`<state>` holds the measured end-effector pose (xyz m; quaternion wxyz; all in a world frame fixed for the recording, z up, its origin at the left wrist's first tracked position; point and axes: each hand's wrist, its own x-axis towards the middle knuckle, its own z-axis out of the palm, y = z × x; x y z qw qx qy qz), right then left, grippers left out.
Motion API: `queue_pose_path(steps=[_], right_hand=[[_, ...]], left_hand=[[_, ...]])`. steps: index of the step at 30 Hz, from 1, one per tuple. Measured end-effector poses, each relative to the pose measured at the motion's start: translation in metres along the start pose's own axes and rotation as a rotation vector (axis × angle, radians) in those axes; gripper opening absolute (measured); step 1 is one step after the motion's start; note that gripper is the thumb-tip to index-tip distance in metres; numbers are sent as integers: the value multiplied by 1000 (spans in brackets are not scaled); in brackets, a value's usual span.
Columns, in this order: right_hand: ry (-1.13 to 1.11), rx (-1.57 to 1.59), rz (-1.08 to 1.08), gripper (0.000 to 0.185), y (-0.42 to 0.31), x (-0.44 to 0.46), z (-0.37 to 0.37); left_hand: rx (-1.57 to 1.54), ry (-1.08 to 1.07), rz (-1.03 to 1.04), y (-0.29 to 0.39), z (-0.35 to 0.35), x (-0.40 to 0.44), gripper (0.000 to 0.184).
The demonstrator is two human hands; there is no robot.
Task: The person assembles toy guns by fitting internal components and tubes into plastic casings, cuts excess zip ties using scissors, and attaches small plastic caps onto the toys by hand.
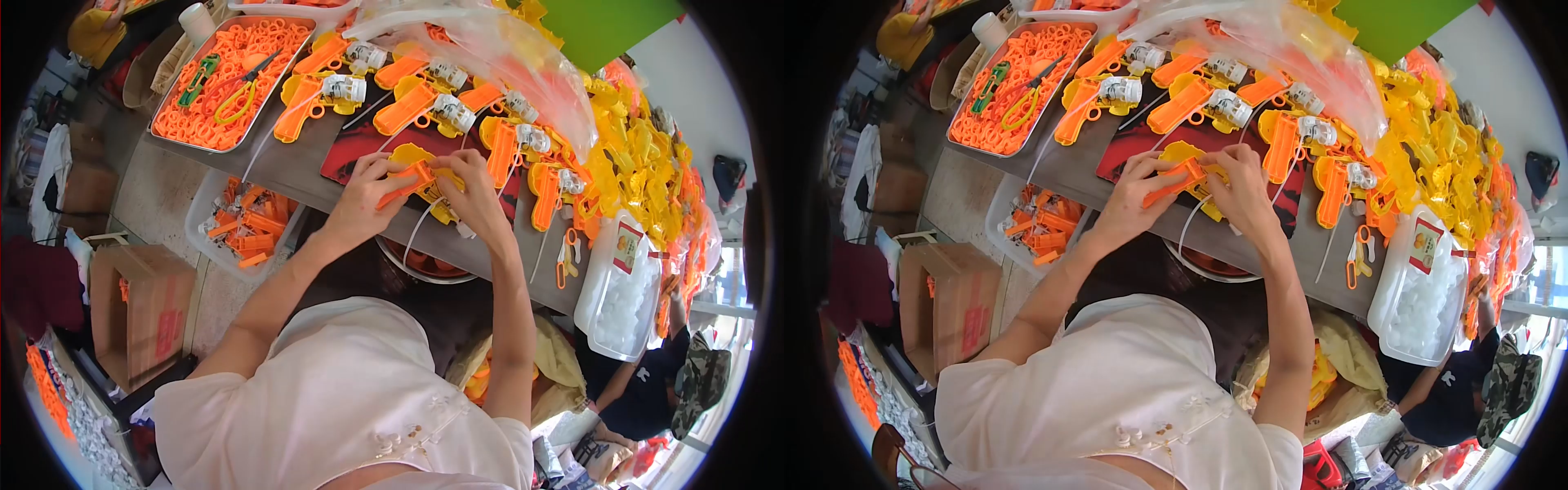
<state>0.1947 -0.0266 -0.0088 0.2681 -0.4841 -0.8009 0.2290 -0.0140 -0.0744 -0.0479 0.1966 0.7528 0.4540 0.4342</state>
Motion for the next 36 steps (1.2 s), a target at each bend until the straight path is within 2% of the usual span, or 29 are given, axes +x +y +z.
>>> queue_pose_path(steps=[4, 8, 14, 17, 20, 23, 24, 27, 28, 32, 36], right_hand=[[153, -49, -11, 28, -8, -33, 12], [260, -65, -40, 27, -12, -43, 23], [226, 4, 40, 28, -16, -42, 22], [179, 21, 44, 35, -14, -43, 18], [291, 77, 112, 47, -26, -54, 8], [313, -28, 204, 57, -31, -81, 2], [317, -50, 197, 53, -33, -86, 4], [314, 186, 311, 45, -28, -89, 5], [418, 240, 281, 39, -23, -88, 6], [470, 284, 253, 39, -13, -77, 9], [435, 154, 160, 39, -19, -72, -4]], left_hand=[[-135, -16, -80, -9, -10, -2, 36], [-80, 81, -50, -5, 4, -1, 35], [29, 134, 7, -6, 11, -4, 31], [73, 129, 17, -3, 13, -3, 28], [125, 98, 15, 4, 11, -4, 26], [154, 83, 34, 6, 6, -2, 26], [155, 88, 40, 5, 6, -2, 26], [171, 74, 54, 7, 10, -5, 27], [192, 80, 52, 7, 11, -4, 27], [167, 96, 32, 10, 7, -2, 25], [216, 58, 147, 20, -6, 28, 33]])
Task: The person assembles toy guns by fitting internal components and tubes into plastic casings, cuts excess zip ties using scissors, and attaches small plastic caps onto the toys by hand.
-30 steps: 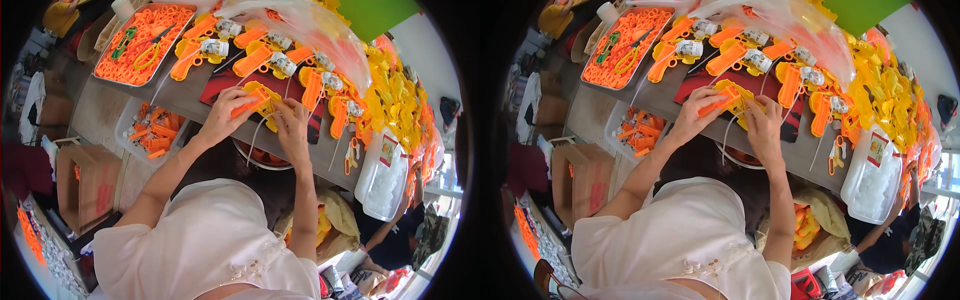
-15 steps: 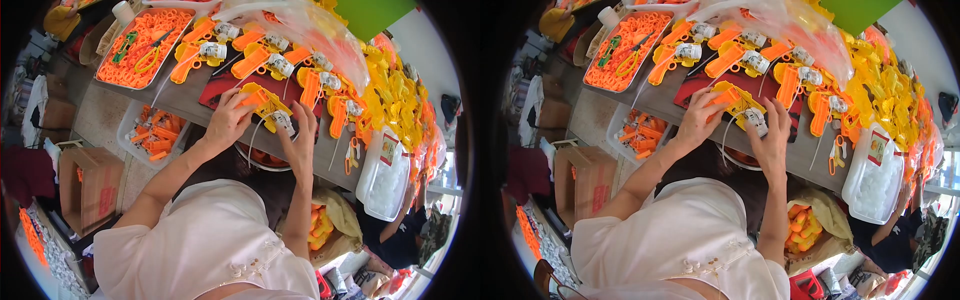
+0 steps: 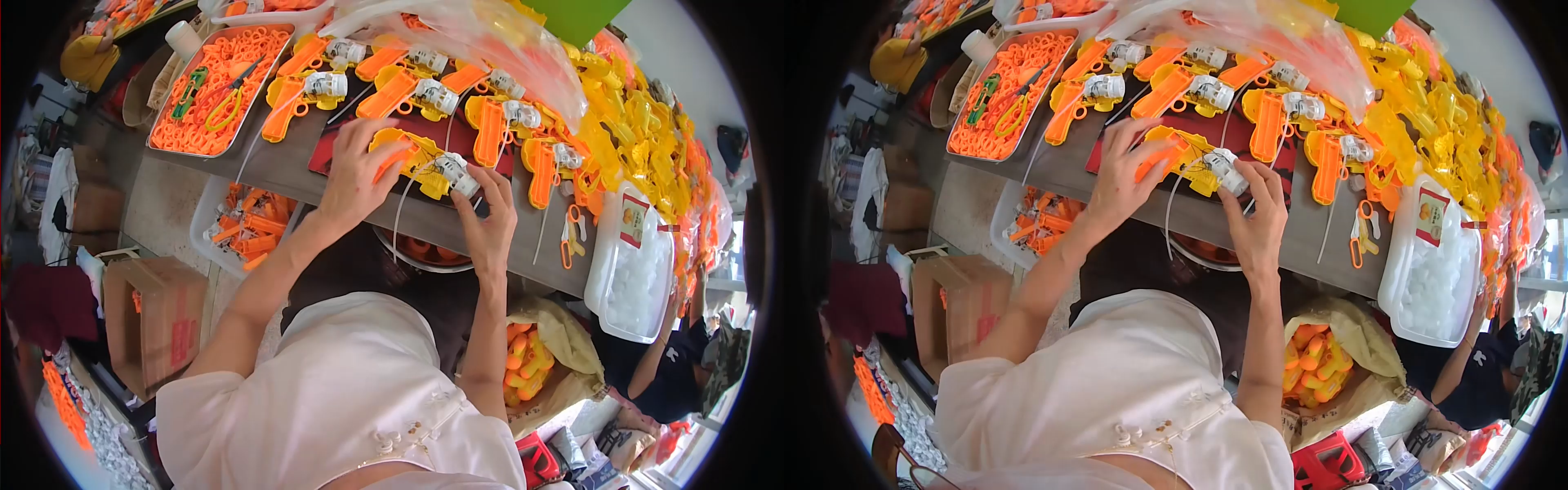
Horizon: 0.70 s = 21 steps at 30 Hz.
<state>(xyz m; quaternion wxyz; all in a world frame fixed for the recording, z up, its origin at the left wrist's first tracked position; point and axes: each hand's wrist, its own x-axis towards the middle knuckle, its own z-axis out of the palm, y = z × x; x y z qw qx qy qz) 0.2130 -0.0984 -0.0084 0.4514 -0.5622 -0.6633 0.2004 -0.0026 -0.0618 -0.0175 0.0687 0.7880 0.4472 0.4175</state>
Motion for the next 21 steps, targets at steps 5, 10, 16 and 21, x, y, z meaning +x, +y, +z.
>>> queue_pose_path(steps=[5, 10, 16, 21], right_hand=[[-20, -40, -44, 44, -10, 6, 0], [39, -83, -44, 48, -4, -1, 3], [137, -79, 18, 33, 13, 0, 39], [208, -56, 65, 22, 15, -1, 42]], left_hand=[[65, -306, 315, 15, 14, 45, 54], [-279, -401, 206, 1, 22, 57, 50], [-569, -318, -27, -19, 23, 34, 35], [-563, -227, 35, -21, 24, 32, 36]])
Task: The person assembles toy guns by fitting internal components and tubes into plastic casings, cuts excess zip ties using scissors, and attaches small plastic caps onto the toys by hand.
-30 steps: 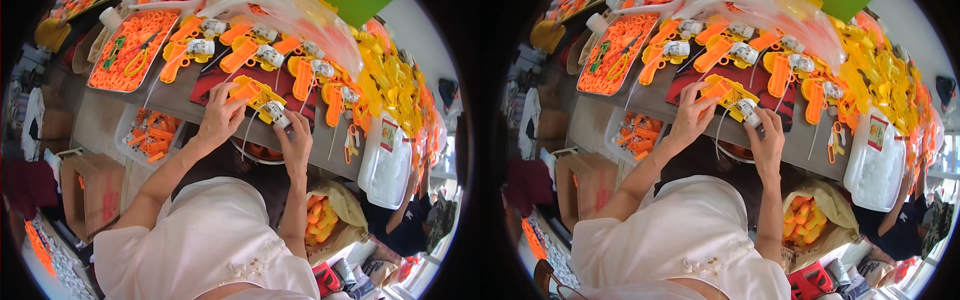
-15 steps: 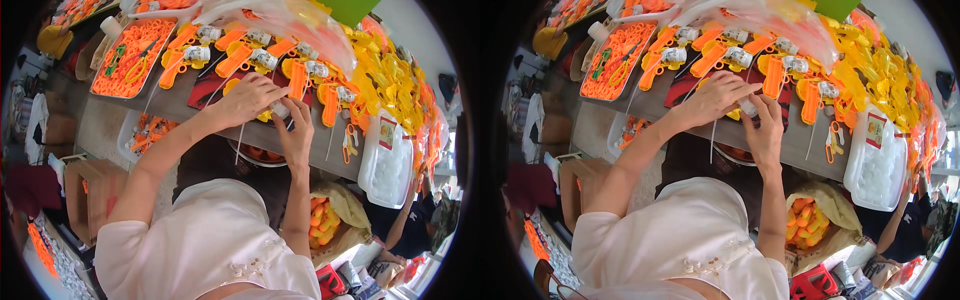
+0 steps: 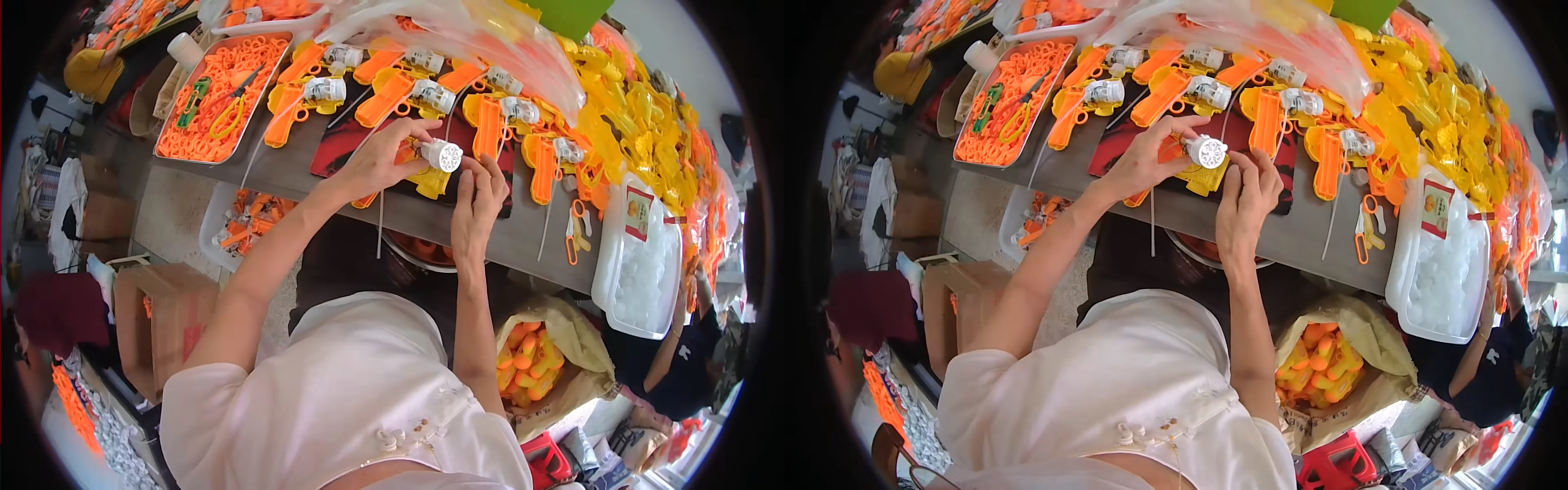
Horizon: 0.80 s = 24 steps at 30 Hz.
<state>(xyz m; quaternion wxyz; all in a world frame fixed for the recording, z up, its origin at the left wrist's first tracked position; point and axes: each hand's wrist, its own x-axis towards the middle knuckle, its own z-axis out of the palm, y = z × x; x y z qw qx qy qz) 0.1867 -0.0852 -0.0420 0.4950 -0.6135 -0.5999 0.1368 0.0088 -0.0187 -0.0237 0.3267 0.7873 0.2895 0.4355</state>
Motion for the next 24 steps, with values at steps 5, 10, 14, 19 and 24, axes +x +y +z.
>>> queue_pose_path(steps=[5, 10, 14, 19, 24], right_hand=[[46, -233, -73, 13, -3, -8, -1], [-5, -291, -110, 12, 1, -7, 13], [-10, -336, -118, 13, 4, -3, 21], [-16, -217, -28, 12, -6, -4, 31], [-12, -301, -165, 14, -12, -7, 26]], left_hand=[[165, 16, -31, -11, 8, 2, 42], [-99, 67, -191, 1, -6, 5, 46], [-8, 20, -170, 2, -18, -7, 44], [100, 14, -46, -17, 0, -20, 48], [15, -39, -66, -19, -4, -21, 50]])
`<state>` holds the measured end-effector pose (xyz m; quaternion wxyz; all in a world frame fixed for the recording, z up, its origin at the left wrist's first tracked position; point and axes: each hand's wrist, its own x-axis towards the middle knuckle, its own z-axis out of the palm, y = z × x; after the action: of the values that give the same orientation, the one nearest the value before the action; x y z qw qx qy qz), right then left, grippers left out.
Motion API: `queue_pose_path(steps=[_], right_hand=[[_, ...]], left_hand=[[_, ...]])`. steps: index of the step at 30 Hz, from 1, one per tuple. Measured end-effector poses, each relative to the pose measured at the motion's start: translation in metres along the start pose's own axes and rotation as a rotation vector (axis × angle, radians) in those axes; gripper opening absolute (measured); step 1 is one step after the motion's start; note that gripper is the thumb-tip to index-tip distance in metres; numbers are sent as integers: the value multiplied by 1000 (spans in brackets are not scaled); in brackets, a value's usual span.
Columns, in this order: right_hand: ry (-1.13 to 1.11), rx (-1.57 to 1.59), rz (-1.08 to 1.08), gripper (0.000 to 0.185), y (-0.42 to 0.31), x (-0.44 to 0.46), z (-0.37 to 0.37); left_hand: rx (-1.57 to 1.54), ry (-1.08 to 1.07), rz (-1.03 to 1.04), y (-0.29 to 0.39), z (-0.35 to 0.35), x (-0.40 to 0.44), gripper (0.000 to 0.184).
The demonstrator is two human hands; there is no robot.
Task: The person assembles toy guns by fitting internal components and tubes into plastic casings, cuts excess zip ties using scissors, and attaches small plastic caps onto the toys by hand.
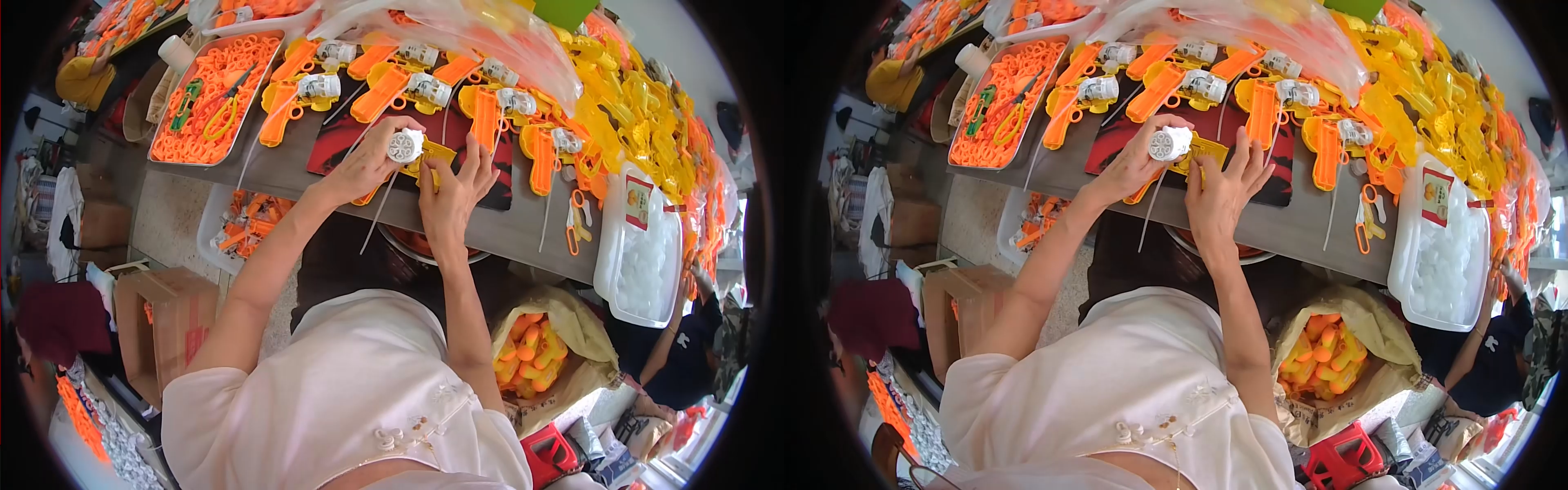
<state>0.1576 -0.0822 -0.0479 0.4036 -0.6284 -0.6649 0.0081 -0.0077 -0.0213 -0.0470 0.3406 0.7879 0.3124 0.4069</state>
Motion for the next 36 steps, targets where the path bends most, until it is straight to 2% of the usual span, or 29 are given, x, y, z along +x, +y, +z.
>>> queue_pose_path(steps=[2, 6, 9, 12, 13, 15, 18, 19, 22, 23, 30, 36], right_hand=[[-22, -54, -78, 15, -5, -3, -3], [-102, -155, -245, 21, -2, -6, -1], [-189, -21, -217, 43, 8, -3, -22], [-257, -64, -142, 72, 13, 3, -34], [-286, -142, -192, 88, 18, 6, -33], [-334, -72, -179, 85, 20, 13, -34], [-279, 94, -175, 83, 8, 21, -43], [-261, 199, -151, 84, 3, 23, -46], [-242, 435, -46, 85, -2, 24, -43], [-242, 500, -4, 85, -3, 25, -42], [-248, 532, 80, 86, 6, 26, -46], [-233, 511, 65, 85, 6, 28, -45]], left_hand=[[-51, 39, 14, -1, 5, 0, 50], [88, 25, 57, 9, 1, 1, 47], [177, 7, 80, 9, -1, 6, 48], [166, 37, 77, 5, 3, 0, 51], [165, 30, 60, 8, 2, 0, 51], [178, 24, 46, 9, 0, 4, 49], [-107, 90, -55, 6, -9, 5, 51], [-118, 121, -50, 4, -12, 7, 53], [-51, 41, -55, 8, -25, 14, 54], [-7, 33, 13, 4, -28, 18, 52], [165, -258, 90, 22, -42, 42, 49], [276, -393, 94, 40, -44, 53, 43]])
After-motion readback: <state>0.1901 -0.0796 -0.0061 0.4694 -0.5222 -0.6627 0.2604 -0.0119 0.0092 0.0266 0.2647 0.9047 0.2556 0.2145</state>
